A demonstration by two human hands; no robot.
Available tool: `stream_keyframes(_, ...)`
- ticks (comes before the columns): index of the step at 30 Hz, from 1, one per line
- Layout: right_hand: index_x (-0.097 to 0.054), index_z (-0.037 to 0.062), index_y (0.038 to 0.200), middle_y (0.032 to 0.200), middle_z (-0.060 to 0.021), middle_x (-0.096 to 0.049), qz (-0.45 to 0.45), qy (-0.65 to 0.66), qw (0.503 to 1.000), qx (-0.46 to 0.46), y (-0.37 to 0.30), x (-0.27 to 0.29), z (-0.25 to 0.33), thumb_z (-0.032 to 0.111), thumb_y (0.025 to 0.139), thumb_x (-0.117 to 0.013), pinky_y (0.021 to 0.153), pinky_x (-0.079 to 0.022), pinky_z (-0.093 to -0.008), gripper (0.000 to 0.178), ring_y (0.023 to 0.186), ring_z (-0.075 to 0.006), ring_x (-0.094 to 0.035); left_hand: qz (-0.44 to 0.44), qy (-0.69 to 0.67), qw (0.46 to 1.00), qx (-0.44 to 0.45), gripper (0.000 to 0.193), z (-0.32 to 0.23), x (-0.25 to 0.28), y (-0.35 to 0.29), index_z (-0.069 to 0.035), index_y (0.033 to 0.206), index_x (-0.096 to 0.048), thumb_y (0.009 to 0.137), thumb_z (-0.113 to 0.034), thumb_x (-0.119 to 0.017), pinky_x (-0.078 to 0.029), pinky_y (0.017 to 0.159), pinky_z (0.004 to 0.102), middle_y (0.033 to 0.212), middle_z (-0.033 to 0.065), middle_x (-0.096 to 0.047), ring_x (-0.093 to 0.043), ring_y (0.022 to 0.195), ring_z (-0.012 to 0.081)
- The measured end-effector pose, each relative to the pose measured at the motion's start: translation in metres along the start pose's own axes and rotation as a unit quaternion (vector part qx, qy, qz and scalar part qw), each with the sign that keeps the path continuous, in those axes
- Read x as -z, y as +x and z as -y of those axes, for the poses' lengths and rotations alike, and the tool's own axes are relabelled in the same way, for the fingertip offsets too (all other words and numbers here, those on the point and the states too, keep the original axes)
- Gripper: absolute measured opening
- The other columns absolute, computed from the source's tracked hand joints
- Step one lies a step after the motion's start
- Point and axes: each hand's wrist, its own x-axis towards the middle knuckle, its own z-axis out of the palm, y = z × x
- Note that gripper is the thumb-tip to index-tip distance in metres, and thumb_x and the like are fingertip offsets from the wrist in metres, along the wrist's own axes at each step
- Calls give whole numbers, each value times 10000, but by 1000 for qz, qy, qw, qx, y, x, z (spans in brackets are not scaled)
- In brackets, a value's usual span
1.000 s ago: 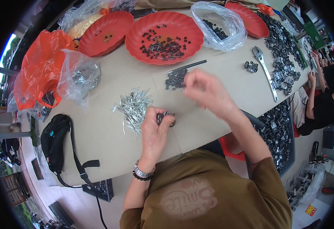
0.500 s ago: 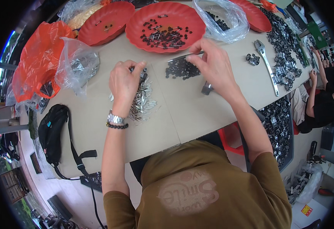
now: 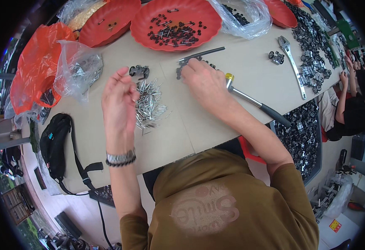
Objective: The person assembles wheel axles by inserting metal pins into plastic wheels, tapping them with a hammer, and installing them into metal components before placing the assembled parts into a tray.
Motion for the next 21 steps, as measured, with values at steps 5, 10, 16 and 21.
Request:
stream_keyframes(5, -626, 62, 892, 906, -65, -577, -18, -8, 999, 25, -12, 5, 8, 92, 847, -659, 606, -540, -419, 64, 869, -261, -651, 0, -225, 965, 137, 313, 10, -19, -57, 37, 1290, -546, 982, 80, -509, -511, 762, 256, 1070, 85, -607, -587, 864, 174)
stream_keyframes(10, -633, 77, 887, 880, -41, -569, 12, -1, 999, 30, -45, 17, 17, 35, 773, -658, 595, -534, -357, 123, 856, -223, -635, 3, -299, 942, 154, 340, 40, -13, -73, 44, 1296, -569, 971, 137, -534, -583, 957, 329, 1131, 138, -663, -667, 1028, 260)
stream_keyframes(16, -681, 77, 880, 859, -43, -618, -39, 164, 983, -68, -60, 26, 18, 79, 810, -732, 619, -527, -376, 87, 781, -233, -653, 30, -304, 942, 137, 308, 52, -31, -82, 16, 1308, -587, 1000, 26, -601, -545, 1072, 425, 1166, 114, -706, -618, 1273, 338)
stream_keyframes(21, -712, 44, 939, 856, -63, -645, -23, 376, 914, -149, -60, 41, 35, 88, 817, -790, 617, -495, -341, 150, 681, -204, -619, 53, -283, 953, 90, 394, 56, -54, -87, 15, 1339, -566, 976, -73, -688, -374, 1203, 491, 1111, 78, -731, -546, 1362, 356)
